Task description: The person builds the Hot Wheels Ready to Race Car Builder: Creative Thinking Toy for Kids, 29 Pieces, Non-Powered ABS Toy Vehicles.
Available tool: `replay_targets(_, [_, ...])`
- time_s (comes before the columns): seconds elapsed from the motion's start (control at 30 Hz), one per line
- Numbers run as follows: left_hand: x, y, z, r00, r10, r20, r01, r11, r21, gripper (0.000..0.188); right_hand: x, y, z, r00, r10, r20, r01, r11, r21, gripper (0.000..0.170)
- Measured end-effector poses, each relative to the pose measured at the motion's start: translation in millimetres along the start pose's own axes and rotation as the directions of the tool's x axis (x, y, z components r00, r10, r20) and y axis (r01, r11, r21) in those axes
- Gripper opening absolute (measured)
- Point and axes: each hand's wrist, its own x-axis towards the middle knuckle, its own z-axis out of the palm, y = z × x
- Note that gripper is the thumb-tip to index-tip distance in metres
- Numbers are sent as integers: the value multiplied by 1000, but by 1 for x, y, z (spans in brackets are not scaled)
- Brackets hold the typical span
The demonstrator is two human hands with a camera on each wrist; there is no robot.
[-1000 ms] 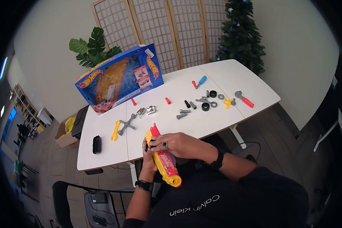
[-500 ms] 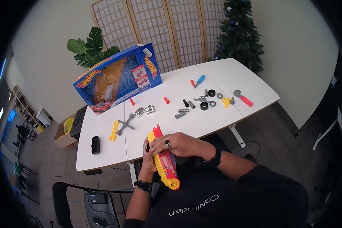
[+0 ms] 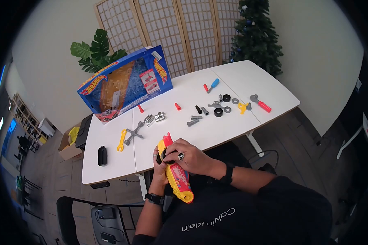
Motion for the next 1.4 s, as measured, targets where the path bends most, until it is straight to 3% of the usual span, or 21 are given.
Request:
replay_targets(0.1, [1,0,1,1000,19,-5,-19,1000,9,110,-4,0,2,999,-5,-41,3,999,-48,21])
replay_targets(0.17, [0,1,2,1000,14,-27,-14,1000,22,110,-8,1,3,997,72,4,-71,994,-85,25])
replay_targets(0.3, [2,-8,-20,999,23,-26,-23,999,-26,104,-9,1,7,1000,30,2,-30,988,-151,28])
replay_targets(0.37, [3,-16,-42,993,-107,-44,98,979,-177,94,-5,-4,6,1000,-7,8,8,993,-120,32])
replay_targets(0.47, [-2,-15,-51,984,-175,-3,166,935,-313,85,-1,-6,7,998,-51,30,54,994,-98,34])
replay_targets(0.53, [-2,-12,-51,986,-160,40,165,939,-302,80,2,-10,-1,997,-75,31,77,995,-69,32])
replay_targets(0.6, [-3,-8,-49,997,-71,4,69,962,-262,80,4,-4,-13,994,-101,32,103,994,-40,31])
replay_targets(0.67, [0,-1,-40,999,-51,-19,45,969,-244,81,0,13,-33,998,23,-59,-33,983,-183,21])
replay_targets(0.73, [1,4,-47,990,-94,103,116,966,-233,83,-4,51,-52,974,205,-95,-225,917,-330,17])
replay_targets(0.77, [0,1,-50,997,-74,-16,71,984,-166,90,-9,73,-62,935,345,-83,-347,839,-420,17])
replay_targets(0.8, [0,-1,-52,997,-74,-20,69,983,-172,90,-14,94,-71,875,477,-86,-450,735,-507,17])
replay_targets(0.87, [1,-3,-55,995,-45,-91,30,987,-158,91,-22,123,-91,783,616,-84,-520,574,-633,20])
replay_targets(1.0, [1,-2,-52,995,-92,-38,82,975,-208,92,-12,174,-96,725,686,-66,-540,505,-673,23])
replay_targets(1.1, [4,-7,-55,993,-68,-94,46,974,-220,91,5,189,-77,731,682,14,-435,483,-760,28])
replay_targets(1.27, [5,-12,-62,991,-20,-130,1,989,-149,90,21,204,-55,641,765,60,-342,355,-870,27])
replay_targets(1.4, [5,-14,-62,992,-13,-128,-6,989,-146,87,18,208,-53,699,715,37,-334,372,-866,27])
